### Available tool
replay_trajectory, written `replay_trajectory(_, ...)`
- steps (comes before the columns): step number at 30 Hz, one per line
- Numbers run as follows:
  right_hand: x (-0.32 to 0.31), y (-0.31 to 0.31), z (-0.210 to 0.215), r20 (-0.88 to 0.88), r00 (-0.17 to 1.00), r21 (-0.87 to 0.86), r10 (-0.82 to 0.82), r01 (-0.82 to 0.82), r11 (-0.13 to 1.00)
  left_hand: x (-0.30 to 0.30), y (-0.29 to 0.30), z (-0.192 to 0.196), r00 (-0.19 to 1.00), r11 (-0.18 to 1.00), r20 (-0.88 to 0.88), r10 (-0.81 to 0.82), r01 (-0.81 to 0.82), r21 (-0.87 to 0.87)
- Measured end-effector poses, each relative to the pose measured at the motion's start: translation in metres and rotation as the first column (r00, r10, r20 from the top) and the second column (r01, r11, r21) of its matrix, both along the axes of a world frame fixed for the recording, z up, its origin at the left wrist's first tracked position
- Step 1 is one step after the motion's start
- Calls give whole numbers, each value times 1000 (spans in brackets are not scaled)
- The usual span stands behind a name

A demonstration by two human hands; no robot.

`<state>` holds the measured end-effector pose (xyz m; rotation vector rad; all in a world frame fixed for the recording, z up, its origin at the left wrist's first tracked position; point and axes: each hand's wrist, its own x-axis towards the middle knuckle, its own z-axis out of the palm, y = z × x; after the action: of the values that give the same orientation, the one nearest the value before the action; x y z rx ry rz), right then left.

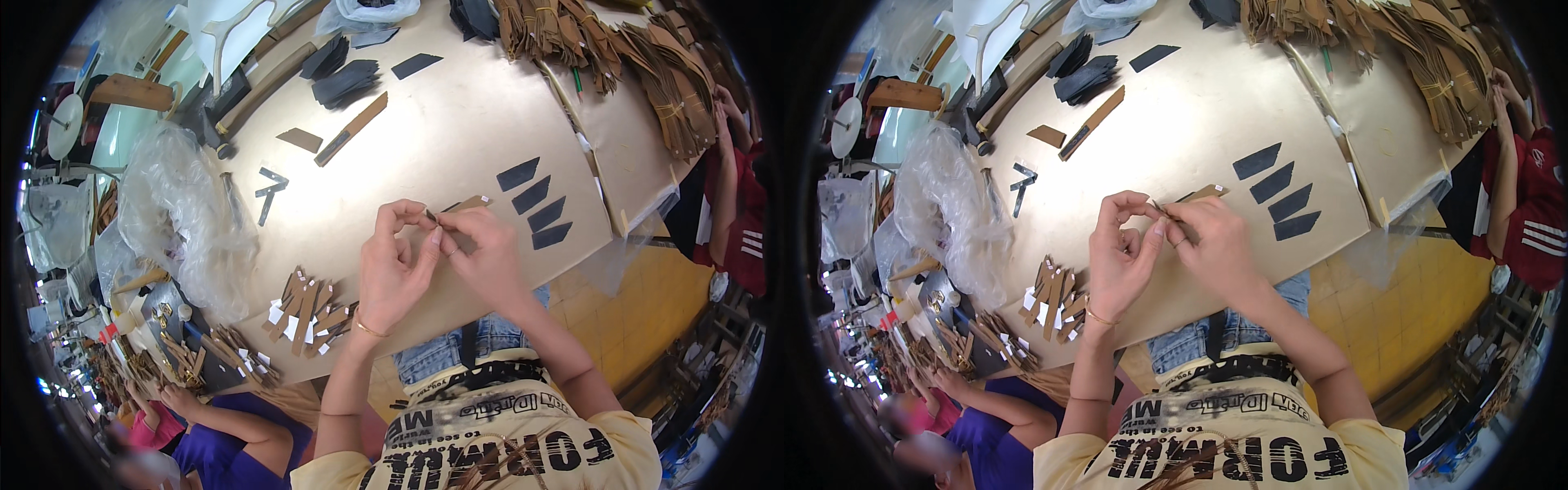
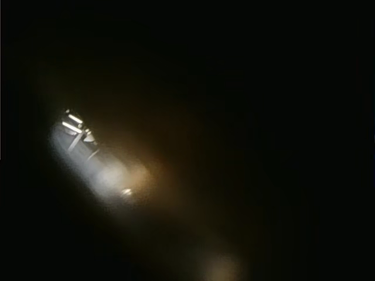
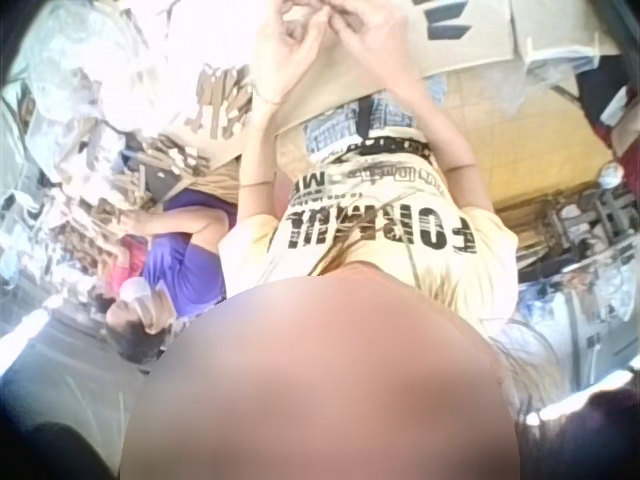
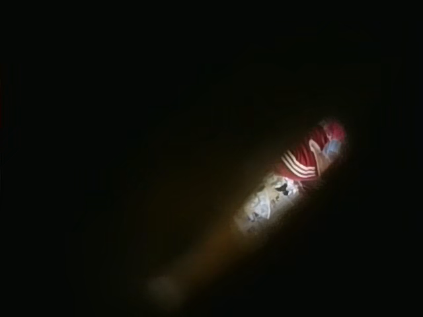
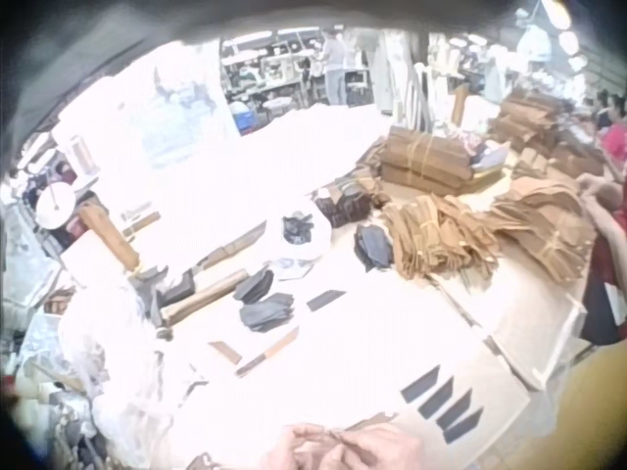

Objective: The person assembles small craft components by hand at a workbench. They pick up dark triangular pieces and light rectangular pieces, attach small white tabs to the rectangular pieces, and stack the finished units. The person also gathers a bundle of completed parts and holds them together.

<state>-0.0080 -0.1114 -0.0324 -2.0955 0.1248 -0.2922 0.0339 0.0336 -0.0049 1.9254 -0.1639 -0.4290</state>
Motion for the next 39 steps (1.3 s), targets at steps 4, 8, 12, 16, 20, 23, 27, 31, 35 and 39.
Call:
replay_trajectory(4,5,-7,6,-174,984,248,-38,81,965,-5,-2,-11,988,985,84,128,-137,108)
replay_trajectory(8,8,-13,13,-285,959,302,15,75,950,-7,-3,-18,983,986,173,62,-88,142)
replay_trajectory(12,9,-17,15,-308,951,291,39,55,955,-5,-6,-23,984,974,159,85,-116,196)
replay_trajectory(16,8,-17,11,-307,952,373,6,114,921,-6,-9,-24,989,956,88,116,-136,262)
replay_trajectory(20,8,-17,9,-301,954,368,5,111,923,-8,-5,-20,988,970,68,141,-152,188)
replay_trajectory(23,7,-16,10,-295,955,333,7,97,938,-11,8,-11,949,915,-233,212,-277,-294)
replay_trajectory(27,8,-14,11,-280,960,312,-3,94,945,-4,26,-1,856,720,-512,70,-399,-568)
replay_trajectory(31,9,-16,12,-308,951,328,9,97,940,4,16,-1,908,918,-416,60,-214,-335)
replay_trajectory(35,10,-18,13,-336,942,334,18,101,937,9,5,-2,932,968,-363,-9,-83,-235)
replay_trajectory(39,12,-20,13,-338,941,348,38,88,933,10,8,-6,909,948,-413,-59,-78,-308)
